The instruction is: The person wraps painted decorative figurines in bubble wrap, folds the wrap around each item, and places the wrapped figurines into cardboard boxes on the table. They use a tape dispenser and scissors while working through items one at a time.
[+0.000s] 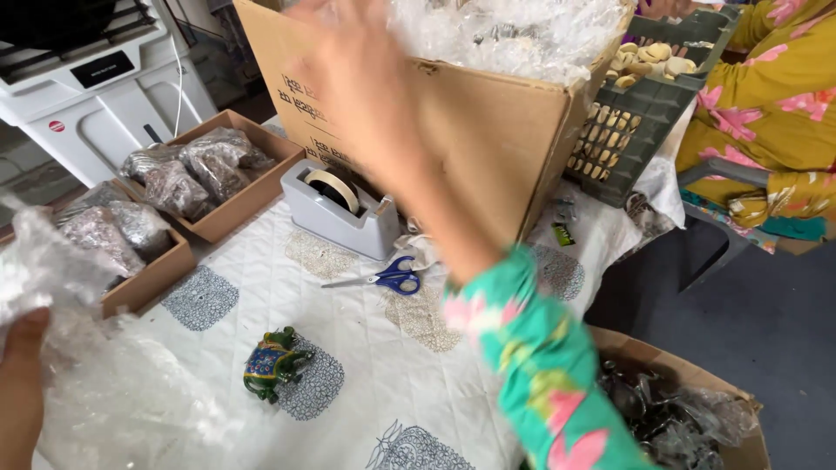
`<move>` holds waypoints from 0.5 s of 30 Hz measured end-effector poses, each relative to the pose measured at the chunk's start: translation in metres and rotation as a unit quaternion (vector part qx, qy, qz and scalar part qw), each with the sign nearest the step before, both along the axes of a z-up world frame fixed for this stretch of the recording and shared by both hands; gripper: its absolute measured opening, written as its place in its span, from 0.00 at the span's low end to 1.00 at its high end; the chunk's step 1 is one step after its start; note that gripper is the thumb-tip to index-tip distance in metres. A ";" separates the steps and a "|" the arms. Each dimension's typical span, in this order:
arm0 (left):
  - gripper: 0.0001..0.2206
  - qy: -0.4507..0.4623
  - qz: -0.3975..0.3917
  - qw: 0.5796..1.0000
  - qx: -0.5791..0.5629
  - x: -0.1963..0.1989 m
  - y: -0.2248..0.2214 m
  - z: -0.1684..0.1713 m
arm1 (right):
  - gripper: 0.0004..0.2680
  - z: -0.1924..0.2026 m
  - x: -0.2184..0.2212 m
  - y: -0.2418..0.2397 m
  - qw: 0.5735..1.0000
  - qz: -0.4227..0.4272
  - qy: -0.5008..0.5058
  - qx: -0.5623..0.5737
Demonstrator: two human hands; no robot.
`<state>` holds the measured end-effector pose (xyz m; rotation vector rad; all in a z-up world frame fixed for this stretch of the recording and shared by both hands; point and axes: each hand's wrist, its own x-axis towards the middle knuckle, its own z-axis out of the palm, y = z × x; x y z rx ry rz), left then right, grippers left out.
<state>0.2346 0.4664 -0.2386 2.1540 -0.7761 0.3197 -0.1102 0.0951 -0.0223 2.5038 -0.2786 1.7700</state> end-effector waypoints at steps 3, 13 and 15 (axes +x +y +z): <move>0.20 0.011 -0.017 1.000 -0.018 -0.115 -0.018 0.057 | 0.24 -0.046 0.012 0.097 0.974 0.213 0.000 0.075; 0.23 0.071 -0.231 0.965 -0.101 -0.155 -0.013 0.045 | 0.10 -0.184 0.122 0.137 0.711 0.473 0.223 0.470; 0.22 0.010 -0.165 0.982 -0.086 -0.169 -0.001 0.060 | 0.10 -0.177 0.112 0.133 0.739 0.438 0.213 0.466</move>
